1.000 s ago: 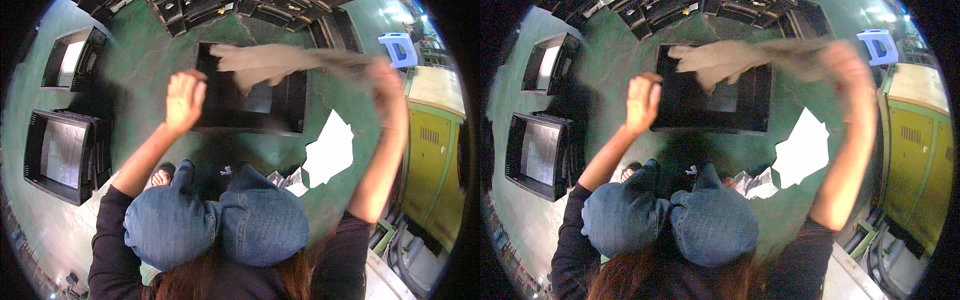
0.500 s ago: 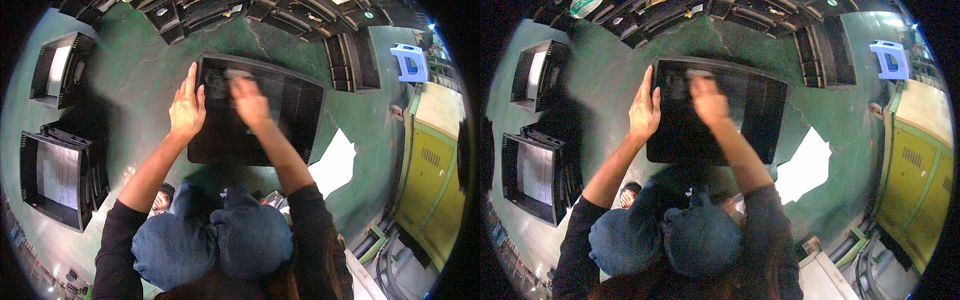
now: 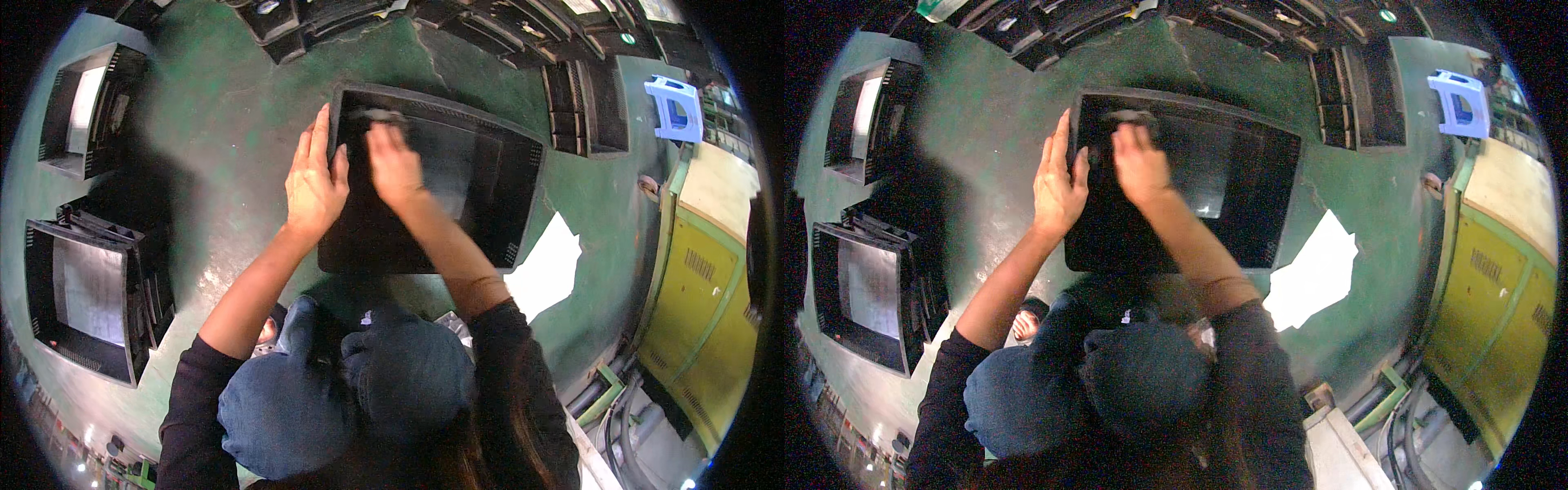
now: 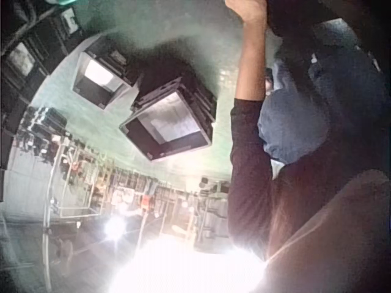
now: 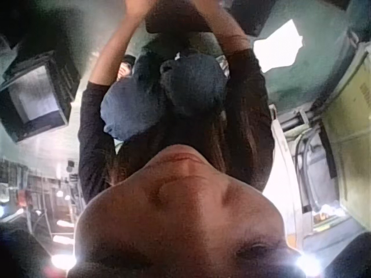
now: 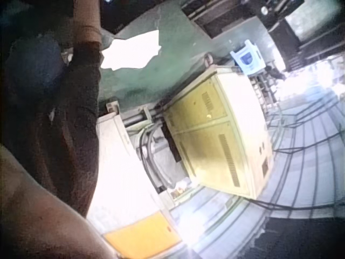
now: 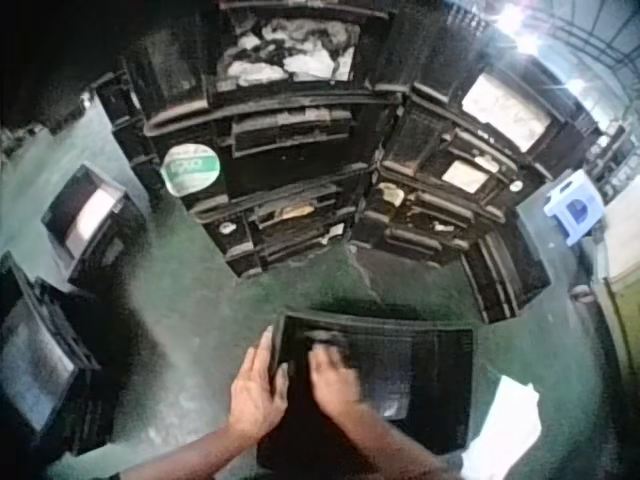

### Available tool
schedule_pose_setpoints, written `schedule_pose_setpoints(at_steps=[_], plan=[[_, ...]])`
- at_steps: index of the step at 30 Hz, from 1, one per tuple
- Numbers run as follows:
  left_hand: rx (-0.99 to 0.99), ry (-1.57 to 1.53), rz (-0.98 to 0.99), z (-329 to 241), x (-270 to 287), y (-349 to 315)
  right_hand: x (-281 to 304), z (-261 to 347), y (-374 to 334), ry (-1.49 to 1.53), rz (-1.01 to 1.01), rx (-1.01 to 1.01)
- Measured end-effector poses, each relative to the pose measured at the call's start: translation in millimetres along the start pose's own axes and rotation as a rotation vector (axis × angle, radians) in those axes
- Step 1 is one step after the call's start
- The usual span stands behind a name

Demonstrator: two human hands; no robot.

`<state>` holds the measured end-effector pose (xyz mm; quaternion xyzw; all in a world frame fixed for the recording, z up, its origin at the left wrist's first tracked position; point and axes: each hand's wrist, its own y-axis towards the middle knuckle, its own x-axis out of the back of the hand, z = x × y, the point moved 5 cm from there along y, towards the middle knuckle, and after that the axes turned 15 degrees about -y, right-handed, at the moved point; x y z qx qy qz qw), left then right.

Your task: The person sits on the floor and repeatedly wipes the interior of black plastic trays with a cloth, inserts white paper sheets, and stacks the trays. The person handles multiple trays one at a time, wiping them and placing them into a stack.

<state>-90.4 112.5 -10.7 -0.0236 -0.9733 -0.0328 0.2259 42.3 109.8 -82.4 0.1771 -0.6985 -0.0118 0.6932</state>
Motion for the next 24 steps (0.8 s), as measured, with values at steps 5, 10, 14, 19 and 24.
schedule_pose_setpoints(at_steps=[5, 10, 14, 19, 24], plan=[[-0.017, -0.012, -0.011, -1, -1, -1, 12, -136, -40, -0.364, 0.423, -0.107], [0.044, -0.025, -0.022, 4, -3, -7, 39, -156, -102, -0.471, 0.606, 0.083], [0.012, -0.009, -0.024, 4, -3, -4, 46, -127, -157, -0.303, 0.942, 0.106], [0.021, -0.035, -0.025, 7, -4, -4, 24, -67, -143, 0.095, 0.98, 0.107], [0.091, 0.002, -0.003, 8, -2, -4, -11, 38, -99, 0.273, 0.731, 0.499]])
